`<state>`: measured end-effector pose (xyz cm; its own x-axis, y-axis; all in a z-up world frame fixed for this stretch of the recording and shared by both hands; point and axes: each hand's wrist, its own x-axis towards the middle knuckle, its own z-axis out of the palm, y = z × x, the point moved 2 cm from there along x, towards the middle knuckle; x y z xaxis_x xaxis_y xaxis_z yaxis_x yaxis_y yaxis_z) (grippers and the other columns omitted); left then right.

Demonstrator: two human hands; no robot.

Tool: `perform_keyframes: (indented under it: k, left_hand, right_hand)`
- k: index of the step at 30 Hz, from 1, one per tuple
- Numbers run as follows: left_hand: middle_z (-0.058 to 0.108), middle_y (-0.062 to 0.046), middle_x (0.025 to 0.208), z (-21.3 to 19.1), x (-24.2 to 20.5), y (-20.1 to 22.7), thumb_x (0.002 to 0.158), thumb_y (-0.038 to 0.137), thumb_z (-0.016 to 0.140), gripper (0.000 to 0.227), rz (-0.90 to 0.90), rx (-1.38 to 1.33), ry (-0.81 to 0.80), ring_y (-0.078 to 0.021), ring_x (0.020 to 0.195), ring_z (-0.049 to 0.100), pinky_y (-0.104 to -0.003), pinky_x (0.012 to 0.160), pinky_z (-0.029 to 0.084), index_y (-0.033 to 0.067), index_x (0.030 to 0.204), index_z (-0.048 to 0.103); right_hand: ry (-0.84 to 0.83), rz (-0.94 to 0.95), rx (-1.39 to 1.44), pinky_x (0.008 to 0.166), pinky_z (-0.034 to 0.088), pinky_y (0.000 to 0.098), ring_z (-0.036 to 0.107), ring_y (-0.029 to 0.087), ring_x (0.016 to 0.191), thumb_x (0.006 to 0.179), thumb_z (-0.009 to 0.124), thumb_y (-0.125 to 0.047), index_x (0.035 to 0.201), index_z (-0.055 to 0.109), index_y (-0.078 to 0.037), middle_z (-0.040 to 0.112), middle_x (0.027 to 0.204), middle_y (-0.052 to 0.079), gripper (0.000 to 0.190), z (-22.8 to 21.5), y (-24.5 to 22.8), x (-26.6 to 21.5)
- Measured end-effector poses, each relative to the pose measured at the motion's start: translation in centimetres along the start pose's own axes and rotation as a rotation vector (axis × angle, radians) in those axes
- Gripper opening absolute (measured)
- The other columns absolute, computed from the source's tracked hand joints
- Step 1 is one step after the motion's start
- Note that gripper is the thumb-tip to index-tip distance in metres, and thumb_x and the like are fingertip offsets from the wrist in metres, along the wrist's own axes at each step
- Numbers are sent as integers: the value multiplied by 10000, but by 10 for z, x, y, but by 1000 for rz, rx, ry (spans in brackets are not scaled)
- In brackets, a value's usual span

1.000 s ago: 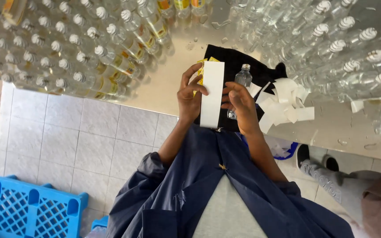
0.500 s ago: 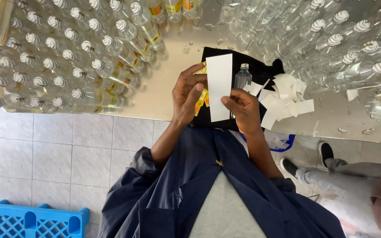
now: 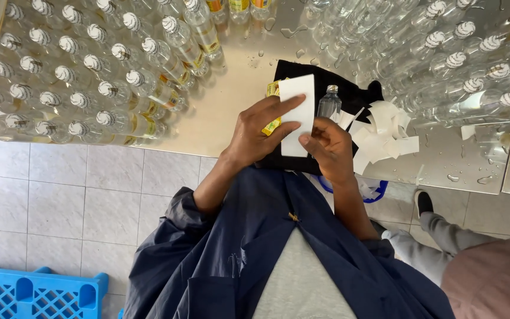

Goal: The person repeatedly picks up clear plastic bottles from a metal table, peels yellow labels from a sheet, and applies them to the bottles. After labeling, the person places the bottles back onto the table among other labeled bottles.

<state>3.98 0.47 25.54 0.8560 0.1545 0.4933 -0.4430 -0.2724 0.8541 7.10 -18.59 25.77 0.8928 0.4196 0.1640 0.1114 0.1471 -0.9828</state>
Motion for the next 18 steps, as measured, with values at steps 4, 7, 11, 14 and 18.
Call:
perform_keyframes:
  k: [4, 7, 11, 14, 18]
  left_hand:
    - [726, -92, 1023, -4, 6, 22, 985, 136, 873, 458, -14, -57, -40, -237, 853, 710, -390, 847, 616, 175, 1427, 761]
    - [716, -117, 1209, -9, 16, 37, 1021, 146, 827, 427, -10, 2, -52, -298, 1010, 732, -426, 947, 602, 167, 1440, 750]
    - [696, -131, 1088, -7, 8, 28, 970, 174, 903, 503, -77, -65, -4, -232, 898, 688, -389, 848, 585, 144, 1445, 738]
    - [721, -119, 1030, -6, 6, 27, 970, 186, 898, 433, -98, -39, 19, -260, 837, 710, -376, 796, 580, 177, 1387, 780]
    - [773, -127, 1030, -8, 9, 33, 967, 169, 892, 323, -120, -69, 51, -345, 881, 783, -415, 823, 616, 188, 1284, 830]
  right_hand:
    - [3, -76, 31, 818, 537, 332, 694, 172, 947, 1066, 742, -82, 1174, 728, 61, 711, 964, 150, 180, -5, -3, 12]
    - [-30, -185, -62, 807, 527, 346, 741, 274, 992, 1090, 693, -4, 1138, 719, 94, 649, 895, 152, 113, -11, 0, 18]
    - [-71, -206, 7, 838, 561, 372, 722, 239, 971, 1068, 686, 32, 1171, 720, 94, 677, 942, 164, 125, -10, 3, 20]
    - [-79, -224, -5, 860, 571, 385, 725, 241, 996, 1080, 673, 28, 1196, 718, 92, 688, 984, 175, 139, -8, -4, 23]
    - [-61, -282, -61, 915, 558, 418, 714, 252, 1020, 1073, 685, 44, 1186, 741, 83, 711, 1038, 184, 132, -9, -8, 28]
